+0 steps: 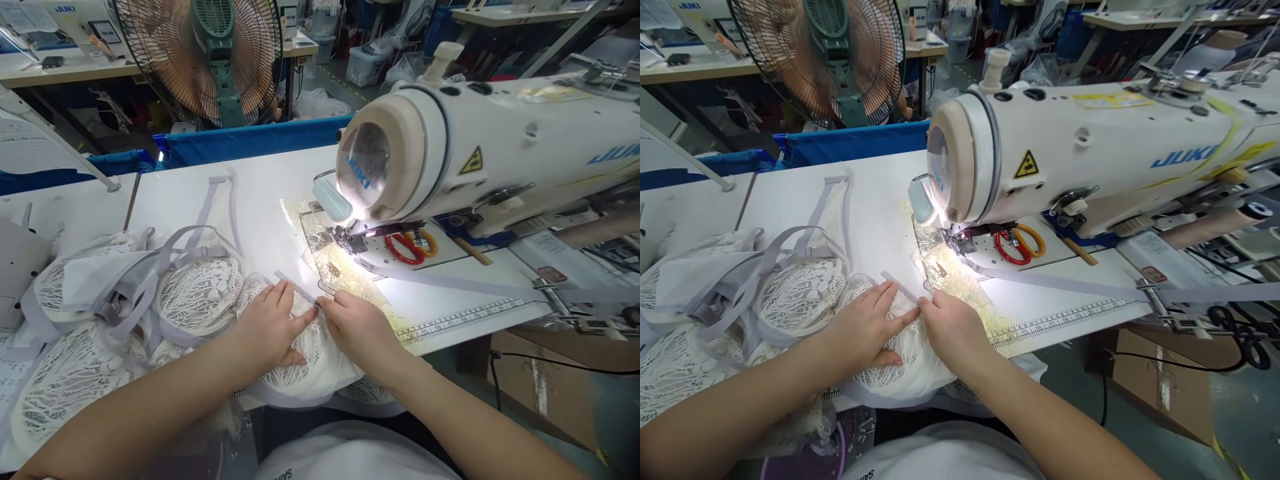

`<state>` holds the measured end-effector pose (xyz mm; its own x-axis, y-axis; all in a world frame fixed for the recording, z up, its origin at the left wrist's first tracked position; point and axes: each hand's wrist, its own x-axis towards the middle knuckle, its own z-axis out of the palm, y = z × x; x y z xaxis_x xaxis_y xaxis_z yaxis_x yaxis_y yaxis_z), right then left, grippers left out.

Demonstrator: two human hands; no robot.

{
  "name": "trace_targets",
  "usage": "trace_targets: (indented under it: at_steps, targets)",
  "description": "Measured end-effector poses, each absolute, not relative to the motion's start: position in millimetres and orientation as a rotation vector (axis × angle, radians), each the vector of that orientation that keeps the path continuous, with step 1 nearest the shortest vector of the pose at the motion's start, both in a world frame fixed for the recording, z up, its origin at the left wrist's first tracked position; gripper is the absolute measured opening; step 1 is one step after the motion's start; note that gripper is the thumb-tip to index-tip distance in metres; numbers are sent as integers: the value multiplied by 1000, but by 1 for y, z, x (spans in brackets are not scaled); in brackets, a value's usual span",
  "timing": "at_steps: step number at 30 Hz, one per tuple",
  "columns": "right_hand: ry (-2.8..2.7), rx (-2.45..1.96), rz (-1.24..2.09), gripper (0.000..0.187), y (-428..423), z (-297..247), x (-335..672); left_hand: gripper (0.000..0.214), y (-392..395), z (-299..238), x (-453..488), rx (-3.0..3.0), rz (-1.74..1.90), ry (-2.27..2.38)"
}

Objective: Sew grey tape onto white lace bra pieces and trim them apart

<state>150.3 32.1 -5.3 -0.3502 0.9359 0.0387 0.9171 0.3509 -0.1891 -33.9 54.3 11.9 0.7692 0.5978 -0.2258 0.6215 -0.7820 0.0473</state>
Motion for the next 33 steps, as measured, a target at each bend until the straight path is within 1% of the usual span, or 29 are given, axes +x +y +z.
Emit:
trace_targets:
  at_steps: [4, 6, 8, 11, 13, 15, 17, 21, 23, 27, 33]
  targets:
    - [-2494, -1780, 252, 20, 18, 3, 163, 82, 54, 15, -33, 2843, -302, 985]
    - [-2397, -1799, 348, 20, 9, 8, 168, 82, 55, 17, -34, 2845, -312, 1012]
    - [-2219, -1781, 520, 19, 0, 10, 170, 81, 57, 19, -36, 2855, -311, 1091]
    - [-2032, -1575, 800, 16, -12, 6, 169, 72, 62, 22, -38, 2913, -211, 1265]
    - [-2021, -1415, 844, 16, -15, 2, 168, 66, 64, 22, -37, 2959, -150, 1288]
    - [-2049, -1359, 818, 18, -12, -1, 169, 62, 63, 21, -33, 2965, -178, 1238]
    - [-2086, -1387, 789, 21, -3, -1, 171, 62, 60, 19, -30, 2946, -239, 1204]
    - [-2199, -1521, 582, 19, 30, 3, 168, 76, 54, 13, -28, 2940, -243, 1153]
    - [-2265, -1550, 476, 19, 47, 3, 161, 80, 53, 11, -29, 2922, -239, 1125]
    - [-2344, -1592, 392, 19, 71, -3, 142, 78, 53, 9, -32, 2891, -253, 1137]
    - [-2410, -1592, 340, 19, 78, -9, 131, 77, 54, 8, -31, 2893, -223, 1103]
